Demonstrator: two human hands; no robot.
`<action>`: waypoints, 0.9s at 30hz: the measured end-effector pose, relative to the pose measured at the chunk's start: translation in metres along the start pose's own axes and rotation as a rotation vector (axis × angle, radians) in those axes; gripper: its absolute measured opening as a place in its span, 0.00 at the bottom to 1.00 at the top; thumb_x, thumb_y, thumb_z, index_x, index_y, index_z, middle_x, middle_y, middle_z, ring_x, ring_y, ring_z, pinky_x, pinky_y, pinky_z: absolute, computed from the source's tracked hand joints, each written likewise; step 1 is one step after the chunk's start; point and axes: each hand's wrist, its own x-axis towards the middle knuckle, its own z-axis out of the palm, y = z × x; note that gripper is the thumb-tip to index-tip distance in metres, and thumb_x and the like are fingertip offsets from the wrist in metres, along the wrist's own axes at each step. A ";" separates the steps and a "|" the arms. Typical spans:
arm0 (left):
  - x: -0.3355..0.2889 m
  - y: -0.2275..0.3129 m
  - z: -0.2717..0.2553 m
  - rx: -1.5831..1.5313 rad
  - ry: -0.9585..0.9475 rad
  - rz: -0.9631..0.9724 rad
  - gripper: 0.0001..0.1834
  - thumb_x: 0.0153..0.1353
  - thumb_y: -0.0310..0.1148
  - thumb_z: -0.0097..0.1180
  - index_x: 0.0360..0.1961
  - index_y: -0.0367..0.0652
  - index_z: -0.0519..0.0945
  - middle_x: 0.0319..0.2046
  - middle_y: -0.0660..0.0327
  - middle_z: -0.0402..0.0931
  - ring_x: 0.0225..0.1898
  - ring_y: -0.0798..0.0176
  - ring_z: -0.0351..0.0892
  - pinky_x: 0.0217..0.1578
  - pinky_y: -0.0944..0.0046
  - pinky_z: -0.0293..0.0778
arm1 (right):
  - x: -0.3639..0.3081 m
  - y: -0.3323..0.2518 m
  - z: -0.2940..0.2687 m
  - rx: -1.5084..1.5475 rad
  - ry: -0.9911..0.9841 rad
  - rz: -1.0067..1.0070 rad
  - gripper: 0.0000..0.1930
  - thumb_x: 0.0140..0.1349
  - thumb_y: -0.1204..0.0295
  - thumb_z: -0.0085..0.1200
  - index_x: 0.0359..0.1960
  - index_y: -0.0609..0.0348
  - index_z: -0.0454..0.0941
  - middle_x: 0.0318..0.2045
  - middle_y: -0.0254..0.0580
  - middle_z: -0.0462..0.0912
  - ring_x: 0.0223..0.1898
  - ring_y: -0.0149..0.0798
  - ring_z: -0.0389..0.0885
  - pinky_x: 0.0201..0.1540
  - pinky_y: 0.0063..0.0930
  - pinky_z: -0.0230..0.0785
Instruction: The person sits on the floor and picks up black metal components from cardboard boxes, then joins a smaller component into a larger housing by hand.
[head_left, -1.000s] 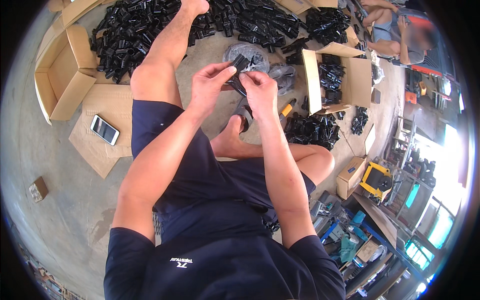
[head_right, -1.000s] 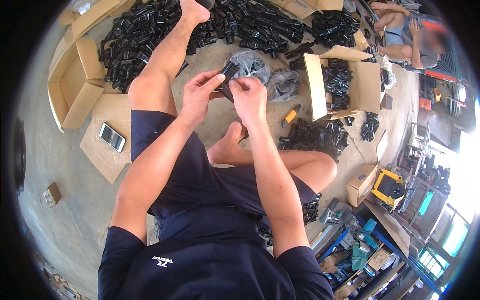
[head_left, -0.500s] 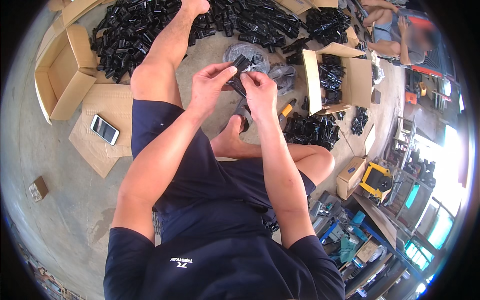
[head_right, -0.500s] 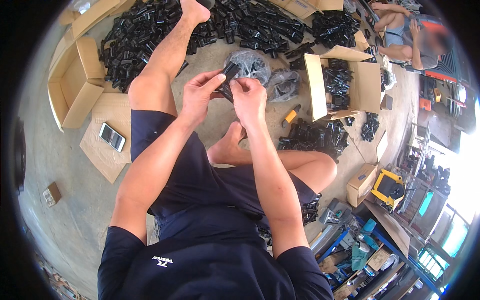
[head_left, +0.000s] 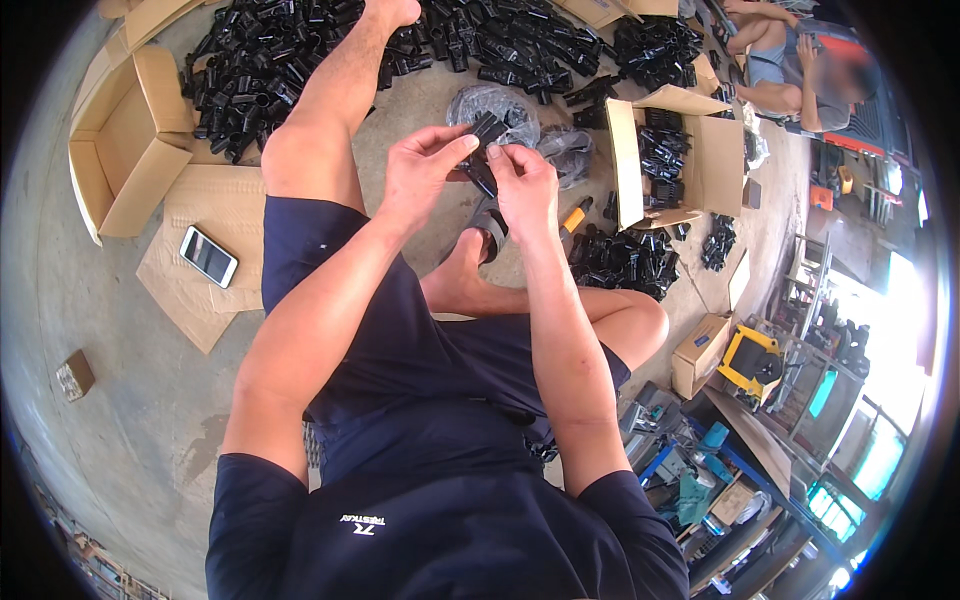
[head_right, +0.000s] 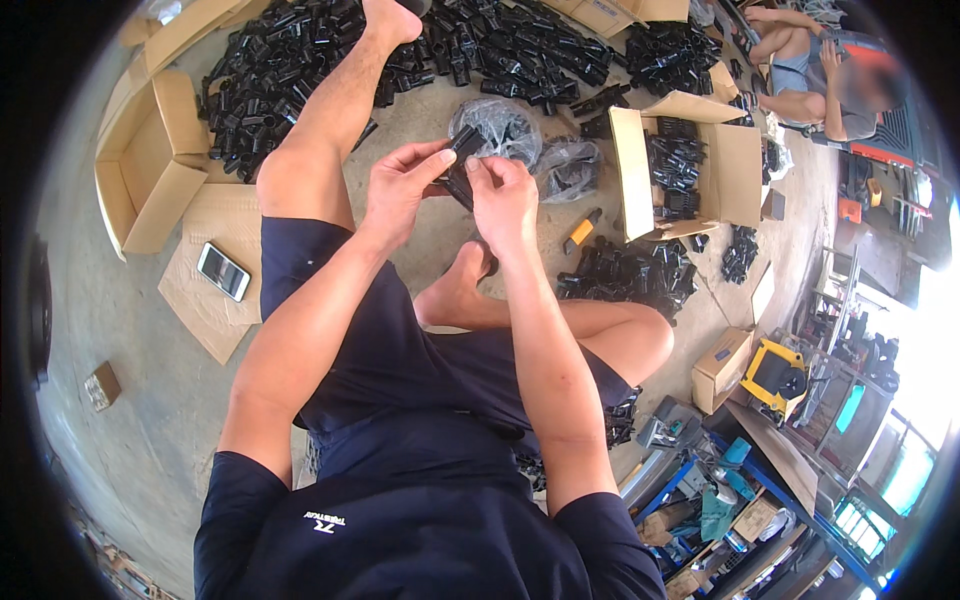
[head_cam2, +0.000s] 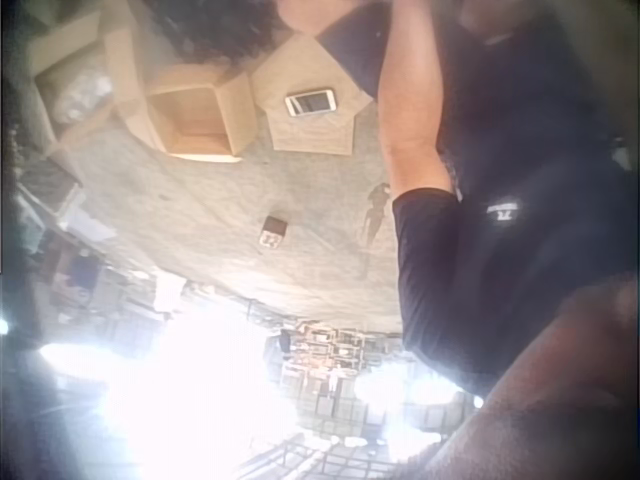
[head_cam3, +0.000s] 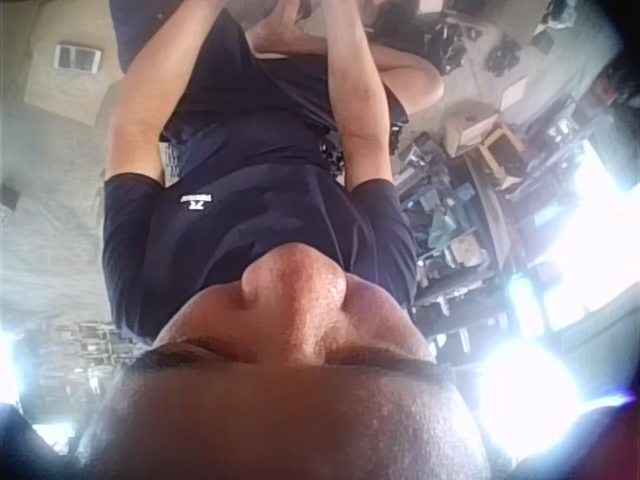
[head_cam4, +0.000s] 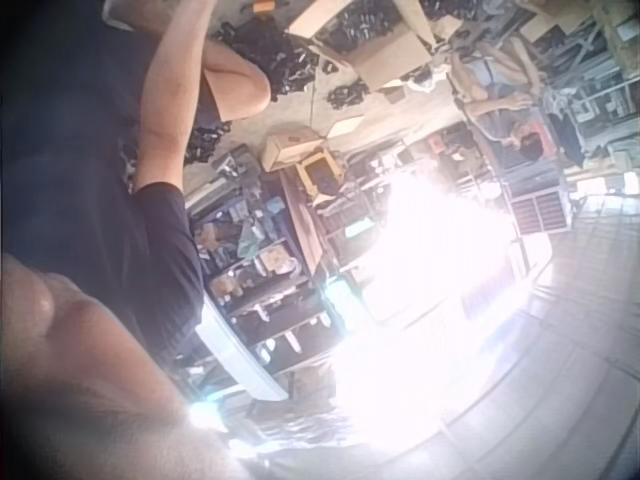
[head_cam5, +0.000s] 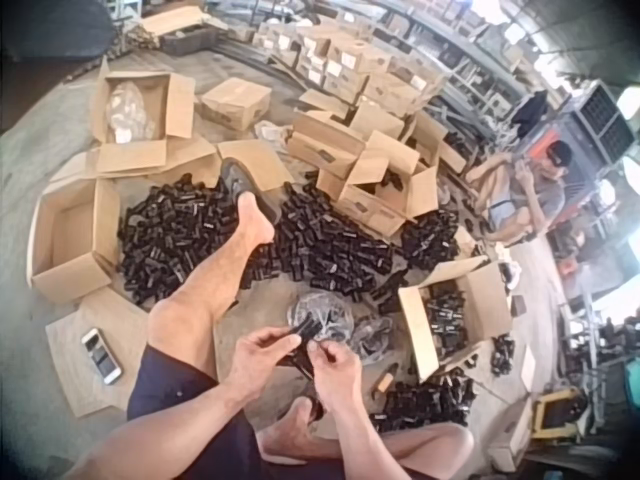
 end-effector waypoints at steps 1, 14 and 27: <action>0.000 0.000 -0.001 -0.003 0.000 -0.003 0.16 0.63 0.30 0.67 0.49 0.33 0.83 0.39 0.57 0.86 0.38 0.67 0.86 0.37 0.65 0.85 | -0.001 -0.001 -0.001 0.047 -0.025 -0.003 0.11 0.62 0.70 0.66 0.38 0.68 0.86 0.35 0.40 0.84 0.35 0.30 0.81 0.39 0.25 0.73; -0.002 -0.001 0.002 0.016 -0.004 -0.030 0.16 0.63 0.31 0.67 0.49 0.32 0.83 0.39 0.56 0.86 0.38 0.66 0.86 0.38 0.64 0.85 | 0.000 0.005 -0.005 0.375 -0.135 0.190 0.11 0.65 0.70 0.65 0.41 0.68 0.84 0.32 0.34 0.85 0.32 0.24 0.77 0.37 0.18 0.70; -0.002 -0.002 0.001 0.072 -0.019 -0.048 0.13 0.64 0.31 0.66 0.47 0.35 0.85 0.37 0.59 0.86 0.35 0.69 0.85 0.36 0.66 0.84 | -0.009 -0.005 -0.011 0.043 -0.056 0.000 0.12 0.64 0.67 0.62 0.37 0.68 0.85 0.34 0.46 0.83 0.34 0.37 0.84 0.38 0.31 0.74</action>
